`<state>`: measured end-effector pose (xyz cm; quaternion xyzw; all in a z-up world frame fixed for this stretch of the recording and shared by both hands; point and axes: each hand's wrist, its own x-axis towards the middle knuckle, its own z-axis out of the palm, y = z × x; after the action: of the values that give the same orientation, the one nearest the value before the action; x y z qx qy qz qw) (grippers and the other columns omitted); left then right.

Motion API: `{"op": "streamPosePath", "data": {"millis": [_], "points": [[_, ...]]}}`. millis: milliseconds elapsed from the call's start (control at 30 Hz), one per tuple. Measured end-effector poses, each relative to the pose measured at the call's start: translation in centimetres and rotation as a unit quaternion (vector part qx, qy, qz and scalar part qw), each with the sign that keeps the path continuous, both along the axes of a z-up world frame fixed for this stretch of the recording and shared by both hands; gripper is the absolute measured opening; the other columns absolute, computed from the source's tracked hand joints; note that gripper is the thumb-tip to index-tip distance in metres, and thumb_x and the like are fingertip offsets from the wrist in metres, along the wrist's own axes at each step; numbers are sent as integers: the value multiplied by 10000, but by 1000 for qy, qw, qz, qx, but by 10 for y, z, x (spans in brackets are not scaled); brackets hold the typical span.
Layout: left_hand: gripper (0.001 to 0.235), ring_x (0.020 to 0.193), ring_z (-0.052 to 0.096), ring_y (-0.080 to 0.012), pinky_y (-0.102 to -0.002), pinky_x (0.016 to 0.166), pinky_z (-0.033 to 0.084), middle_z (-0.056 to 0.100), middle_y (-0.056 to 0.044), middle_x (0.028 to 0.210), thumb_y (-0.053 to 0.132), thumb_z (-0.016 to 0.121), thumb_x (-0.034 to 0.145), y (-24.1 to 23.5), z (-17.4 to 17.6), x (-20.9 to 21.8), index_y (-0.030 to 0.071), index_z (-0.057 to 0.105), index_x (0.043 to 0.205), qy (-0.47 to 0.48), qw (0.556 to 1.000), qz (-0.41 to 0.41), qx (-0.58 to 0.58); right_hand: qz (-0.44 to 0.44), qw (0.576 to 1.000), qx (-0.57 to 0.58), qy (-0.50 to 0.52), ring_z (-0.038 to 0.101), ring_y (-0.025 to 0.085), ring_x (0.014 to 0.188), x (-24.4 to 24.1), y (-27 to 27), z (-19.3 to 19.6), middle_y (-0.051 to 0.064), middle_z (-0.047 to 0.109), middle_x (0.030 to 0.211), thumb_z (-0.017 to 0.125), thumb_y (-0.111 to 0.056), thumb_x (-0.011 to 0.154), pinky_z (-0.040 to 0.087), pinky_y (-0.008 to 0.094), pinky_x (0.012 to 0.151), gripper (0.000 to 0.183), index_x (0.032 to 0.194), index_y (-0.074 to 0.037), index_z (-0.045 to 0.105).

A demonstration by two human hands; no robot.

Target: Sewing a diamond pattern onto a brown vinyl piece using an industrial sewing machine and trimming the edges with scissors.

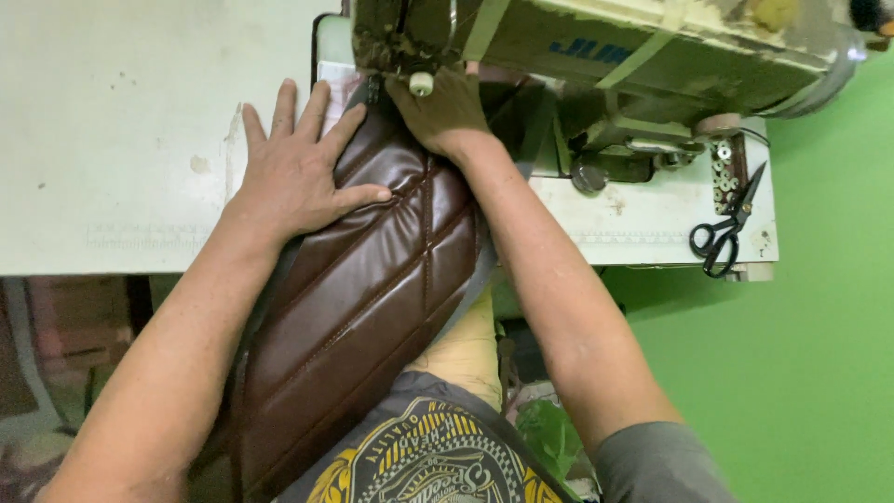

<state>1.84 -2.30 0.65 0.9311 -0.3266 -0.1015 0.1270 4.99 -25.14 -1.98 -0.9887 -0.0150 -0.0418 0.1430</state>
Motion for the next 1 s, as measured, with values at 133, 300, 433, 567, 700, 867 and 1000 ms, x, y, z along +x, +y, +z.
{"op": "streamPosePath", "data": {"millis": [133,300,433,567,700,867,1000], "points": [[1063,1543,-56,-418,-745,1142,0,55,-142,1711,894,394,778,0,6,-2,306,175,1637,31,999,11,27,-17,999,34,24,559,434,1167,-8,4,7,151,738,1150,359,-504,968,319,578,1012,508,1056,-220,771],[743,1524,-65,-404,-750,1140,-50,55,-93,1698,709,238,972,-7,15,-27,335,189,1613,-34,996,-39,67,43,997,-17,-67,467,436,1221,-30,-9,-4,220,628,1088,449,-411,1053,277,668,1112,503,995,18,705],[535,1600,138,-383,-791,1144,13,421,-118,1647,387,356,1096,-1,5,-63,127,489,1545,-110,991,-71,37,-15,997,8,-79,680,479,839,-108,-14,-13,218,648,805,534,-463,1009,518,570,806,450,959,-52,708],[555,1562,225,-359,-742,1178,47,401,-176,1625,349,326,1098,5,-8,-71,58,415,1562,-74,993,-87,14,-86,970,34,-226,512,393,1262,-180,-53,5,228,583,1254,584,-90,1011,346,468,1153,356,1349,8,640],[528,1517,341,-365,-729,1173,116,471,-209,1568,307,323,1116,5,-9,-79,29,439,1550,-118,989,-94,-10,-245,949,-31,-198,472,349,1214,-222,-121,-20,152,506,1234,589,-140,1014,386,458,1082,387,1372,-7,651],[538,1501,354,-402,-634,1193,226,467,-252,1550,164,398,1032,8,-19,-92,4,439,1545,-177,977,-112,-35,-222,951,-51,-210,473,406,1214,-231,-136,-16,158,477,1242,609,-175,1014,394,510,1075,395,1386,-56,668],[595,1539,288,-385,-580,1222,203,395,-252,1602,125,410,972,7,-21,-104,-1,400,1553,-188,974,-129,-9,-221,959,-56,-169,480,419,1231,-222,-147,-34,139,477,1262,593,-341,1038,411,532,1066,363,1327,-171,730]]}}
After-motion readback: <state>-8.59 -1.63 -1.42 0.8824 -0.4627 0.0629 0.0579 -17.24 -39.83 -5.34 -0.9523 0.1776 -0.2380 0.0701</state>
